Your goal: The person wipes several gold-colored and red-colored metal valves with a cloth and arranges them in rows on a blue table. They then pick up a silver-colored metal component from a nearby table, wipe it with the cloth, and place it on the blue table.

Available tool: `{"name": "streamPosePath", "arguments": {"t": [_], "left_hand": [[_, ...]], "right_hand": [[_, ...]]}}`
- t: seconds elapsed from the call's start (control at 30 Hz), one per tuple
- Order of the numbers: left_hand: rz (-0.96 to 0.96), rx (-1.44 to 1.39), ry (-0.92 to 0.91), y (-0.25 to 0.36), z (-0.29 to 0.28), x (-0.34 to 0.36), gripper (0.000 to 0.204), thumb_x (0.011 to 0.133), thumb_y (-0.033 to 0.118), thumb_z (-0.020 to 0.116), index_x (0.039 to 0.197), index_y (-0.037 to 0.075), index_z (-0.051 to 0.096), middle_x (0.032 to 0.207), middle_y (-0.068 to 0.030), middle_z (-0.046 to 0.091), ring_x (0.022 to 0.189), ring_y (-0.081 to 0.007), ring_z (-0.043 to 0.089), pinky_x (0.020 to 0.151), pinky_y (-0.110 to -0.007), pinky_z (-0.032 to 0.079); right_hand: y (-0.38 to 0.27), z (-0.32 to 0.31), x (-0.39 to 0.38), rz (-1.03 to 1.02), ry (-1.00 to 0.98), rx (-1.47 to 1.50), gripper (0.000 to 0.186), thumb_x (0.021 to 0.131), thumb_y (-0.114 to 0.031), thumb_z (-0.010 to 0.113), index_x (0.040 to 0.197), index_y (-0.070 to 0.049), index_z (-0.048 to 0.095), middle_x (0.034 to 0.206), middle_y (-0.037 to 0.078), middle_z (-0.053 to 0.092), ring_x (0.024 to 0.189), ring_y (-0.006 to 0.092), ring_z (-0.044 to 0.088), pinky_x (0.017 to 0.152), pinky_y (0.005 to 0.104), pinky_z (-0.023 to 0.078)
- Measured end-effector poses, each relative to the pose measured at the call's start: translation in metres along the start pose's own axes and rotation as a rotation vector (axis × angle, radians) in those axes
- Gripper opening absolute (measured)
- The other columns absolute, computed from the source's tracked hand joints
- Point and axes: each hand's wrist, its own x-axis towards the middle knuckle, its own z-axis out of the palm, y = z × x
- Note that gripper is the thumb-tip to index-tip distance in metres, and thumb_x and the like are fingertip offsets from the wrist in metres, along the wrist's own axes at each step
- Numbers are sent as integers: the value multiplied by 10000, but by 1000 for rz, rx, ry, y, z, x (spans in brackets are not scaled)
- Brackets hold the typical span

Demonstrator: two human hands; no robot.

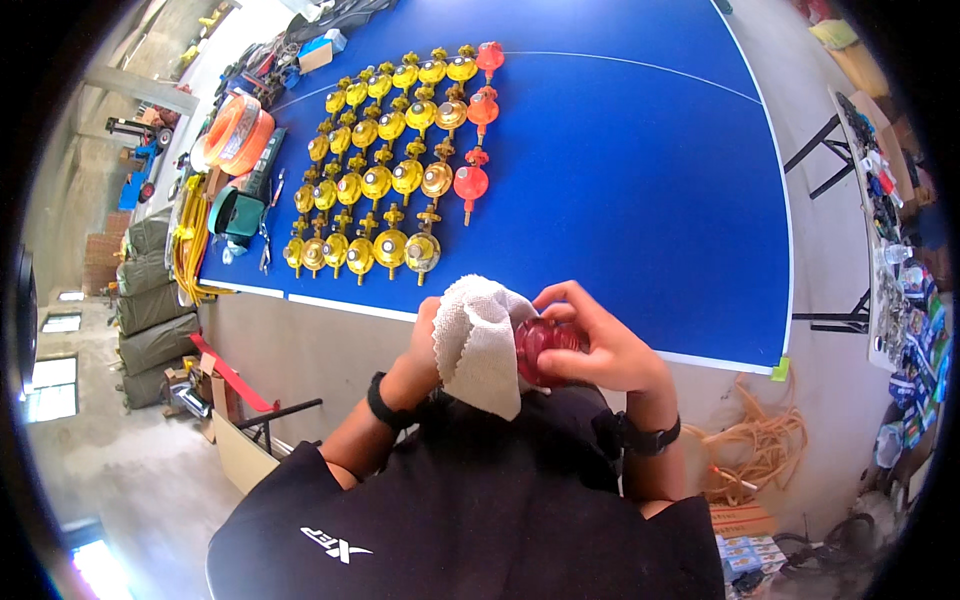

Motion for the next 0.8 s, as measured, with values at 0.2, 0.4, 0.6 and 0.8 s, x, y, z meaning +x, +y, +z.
{"name": "streamPosePath", "arguments": {"t": [0.2,0.4,0.6,0.8], "left_hand": [[67,123,-23,-18,-23,9,184,848,91,710,1019,24,701,932,-40,731,814,-82,671,706,-275,539],[143,-225,4,-40,-58,-2,234,860,112,704,1071,10,697,969,-50,735,902,-141,695,776,-350,574],[239,504,17,98,-103,-14,394,604,174,804,986,106,732,907,-84,702,863,-242,684,737,-354,552],[200,293,430,81,-183,-60,384,600,169,802,972,109,728,902,-85,698,858,-247,682,731,-355,551]], "right_hand": [[2,8,2,68,-12,-154,270,935,-177,705,1126,-28,587,1084,76,589,955,110,588,797,286,515],[6,31,22,44,-62,-227,222,957,-153,670,1087,20,622,852,24,659,774,73,608,679,241,503],[28,29,69,202,54,-117,187,938,-160,687,1000,-8,598,771,24,645,671,58,562,574,222,442],[138,21,164,396,311,-183,335,850,-254,771,916,-37,526,667,55,626,474,81,522,405,243,383]]}}
